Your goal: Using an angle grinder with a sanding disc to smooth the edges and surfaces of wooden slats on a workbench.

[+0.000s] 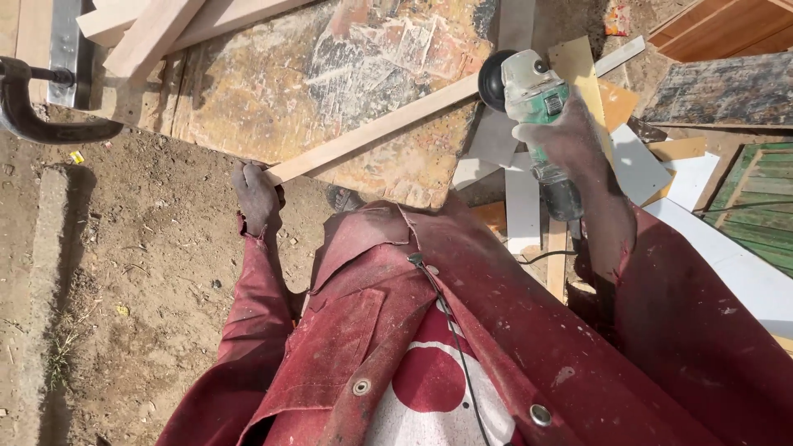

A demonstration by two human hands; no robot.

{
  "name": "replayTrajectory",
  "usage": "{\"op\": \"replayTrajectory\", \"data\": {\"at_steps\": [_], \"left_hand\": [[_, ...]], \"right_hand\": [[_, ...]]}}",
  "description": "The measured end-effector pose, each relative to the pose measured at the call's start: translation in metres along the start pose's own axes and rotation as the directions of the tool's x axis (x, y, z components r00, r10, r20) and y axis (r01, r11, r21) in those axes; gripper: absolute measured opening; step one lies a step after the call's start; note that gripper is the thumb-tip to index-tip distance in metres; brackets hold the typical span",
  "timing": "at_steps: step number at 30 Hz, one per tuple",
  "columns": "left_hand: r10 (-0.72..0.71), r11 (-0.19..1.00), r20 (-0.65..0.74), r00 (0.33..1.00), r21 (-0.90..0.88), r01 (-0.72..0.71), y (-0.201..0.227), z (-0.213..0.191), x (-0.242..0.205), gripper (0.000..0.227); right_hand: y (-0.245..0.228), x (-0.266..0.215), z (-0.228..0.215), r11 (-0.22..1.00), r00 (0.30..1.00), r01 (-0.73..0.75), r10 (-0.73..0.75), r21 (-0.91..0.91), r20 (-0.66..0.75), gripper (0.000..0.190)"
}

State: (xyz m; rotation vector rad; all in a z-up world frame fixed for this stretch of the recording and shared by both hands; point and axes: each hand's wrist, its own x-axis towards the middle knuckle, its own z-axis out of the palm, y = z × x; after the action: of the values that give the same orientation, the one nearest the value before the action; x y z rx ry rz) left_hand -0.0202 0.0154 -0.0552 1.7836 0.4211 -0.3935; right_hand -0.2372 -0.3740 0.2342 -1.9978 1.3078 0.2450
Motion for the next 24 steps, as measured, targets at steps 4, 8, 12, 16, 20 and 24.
{"op": "replayTrajectory", "data": {"at_steps": [4,8,12,16,20,24], "left_hand": [[0.102,0.976,0.182,0.978,-0.208,-0.063,0.072,-0.007,-0.063,0.017],[0.382,0.880,0.239,0.893,-0.390,-0.271,0.044,-0.012,-0.063,0.020],[0.145,0.949,0.216,0.966,-0.307,-0.073,0.028,-0.018,-0.057,0.032],[-0.018,0.994,0.134,0.991,-0.101,0.032,0.017,-0.008,-0.036,0.028],[-0.007,0.999,-0.013,1.000,0.038,0.008,0.021,0.008,-0.031,0.035],[0.025,0.988,-0.059,0.998,0.150,-0.016,0.009,0.014,-0.028,0.031]], "right_hand": [[0.051,0.010,-0.026,0.969,0.976,-0.204,0.213,0.140,-0.049,0.065],[0.093,0.008,-0.017,0.889,0.974,0.185,-0.111,0.419,-0.196,0.065],[0.050,-0.037,0.015,0.957,0.977,0.184,-0.155,0.223,-0.144,0.054],[-0.009,-0.049,0.059,0.993,0.987,0.118,-0.120,0.022,0.108,0.068],[-0.060,-0.066,0.101,0.963,0.928,0.210,-0.141,-0.171,0.346,0.078],[-0.070,-0.062,0.128,0.934,0.889,0.249,-0.115,-0.257,0.444,0.076]]}}
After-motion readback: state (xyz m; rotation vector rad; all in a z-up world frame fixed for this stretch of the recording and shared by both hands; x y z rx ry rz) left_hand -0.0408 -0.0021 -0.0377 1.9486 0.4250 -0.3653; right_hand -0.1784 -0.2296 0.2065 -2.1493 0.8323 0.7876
